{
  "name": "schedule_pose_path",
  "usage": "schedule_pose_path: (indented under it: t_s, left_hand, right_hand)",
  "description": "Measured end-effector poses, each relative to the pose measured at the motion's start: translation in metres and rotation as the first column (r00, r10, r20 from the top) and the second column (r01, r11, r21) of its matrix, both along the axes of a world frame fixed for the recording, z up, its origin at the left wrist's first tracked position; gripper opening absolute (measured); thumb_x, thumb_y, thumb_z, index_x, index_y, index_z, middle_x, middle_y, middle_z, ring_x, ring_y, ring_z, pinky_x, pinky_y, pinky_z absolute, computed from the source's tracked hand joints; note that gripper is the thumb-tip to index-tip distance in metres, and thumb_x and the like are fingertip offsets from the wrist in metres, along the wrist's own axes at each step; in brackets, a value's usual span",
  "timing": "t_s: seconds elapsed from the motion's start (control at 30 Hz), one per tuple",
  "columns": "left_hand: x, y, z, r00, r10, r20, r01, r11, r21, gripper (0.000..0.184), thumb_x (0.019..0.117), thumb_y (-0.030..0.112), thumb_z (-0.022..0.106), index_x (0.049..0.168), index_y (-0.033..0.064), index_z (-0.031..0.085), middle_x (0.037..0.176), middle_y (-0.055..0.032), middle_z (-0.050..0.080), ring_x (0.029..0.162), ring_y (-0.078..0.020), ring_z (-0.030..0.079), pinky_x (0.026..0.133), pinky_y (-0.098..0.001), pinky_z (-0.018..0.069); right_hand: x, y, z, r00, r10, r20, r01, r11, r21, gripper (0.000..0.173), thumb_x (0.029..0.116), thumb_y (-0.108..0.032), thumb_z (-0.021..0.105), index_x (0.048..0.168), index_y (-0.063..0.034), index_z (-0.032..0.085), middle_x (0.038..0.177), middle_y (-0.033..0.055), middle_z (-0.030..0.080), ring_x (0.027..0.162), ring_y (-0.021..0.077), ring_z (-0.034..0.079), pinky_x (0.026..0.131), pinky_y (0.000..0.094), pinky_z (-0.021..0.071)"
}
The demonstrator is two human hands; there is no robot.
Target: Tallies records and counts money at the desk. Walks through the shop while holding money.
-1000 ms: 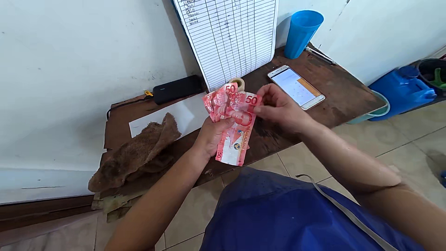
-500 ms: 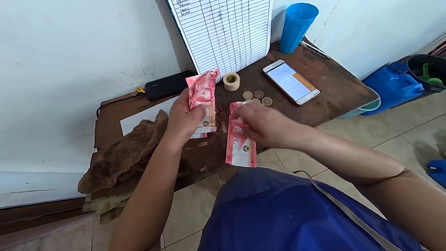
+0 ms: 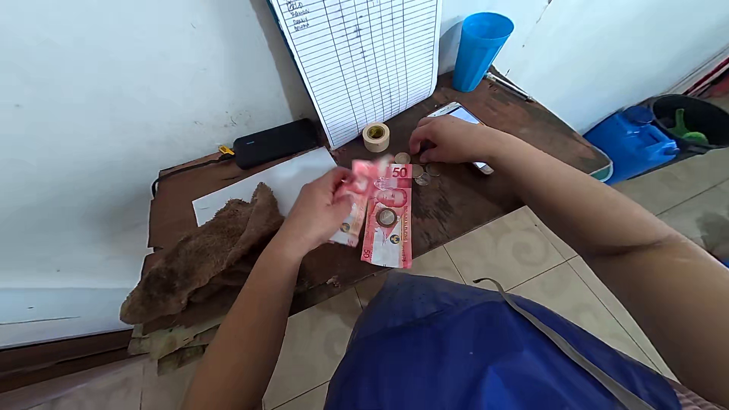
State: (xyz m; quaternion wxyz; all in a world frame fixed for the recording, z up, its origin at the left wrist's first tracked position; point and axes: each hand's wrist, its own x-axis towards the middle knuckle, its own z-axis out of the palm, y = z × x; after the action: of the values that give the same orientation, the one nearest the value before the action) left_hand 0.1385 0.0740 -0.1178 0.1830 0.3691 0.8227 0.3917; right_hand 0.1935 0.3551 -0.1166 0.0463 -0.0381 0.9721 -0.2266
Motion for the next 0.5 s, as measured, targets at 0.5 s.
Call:
schedule_pose_path:
  t_s: [0.5]
  left_hand:
    - [-0.001, -0.004, 0.005, 0.985, -0.168, 0.028, 0.17, 0.975, -0.142, 0.036, 0.0989, 0.006, 0.053, 0.133, 0.0084, 0.062, 0.106, -0.0049, 0.071, 0.088, -0.0068, 0.065, 0.08, -0.03, 0.0527]
  right_hand:
    - [0.041, -0.025, 0.007, 0.942, -0.253, 0.219, 0.237, 0.967, 0.097, 0.03, 0.0927, -0.011, 0.071, 0.116, 0.0061, 0.062, 0.121, 0.0233, 0.056, 0.108, 0.0372, 0.061, 0.09, 0.0502, 0.0509]
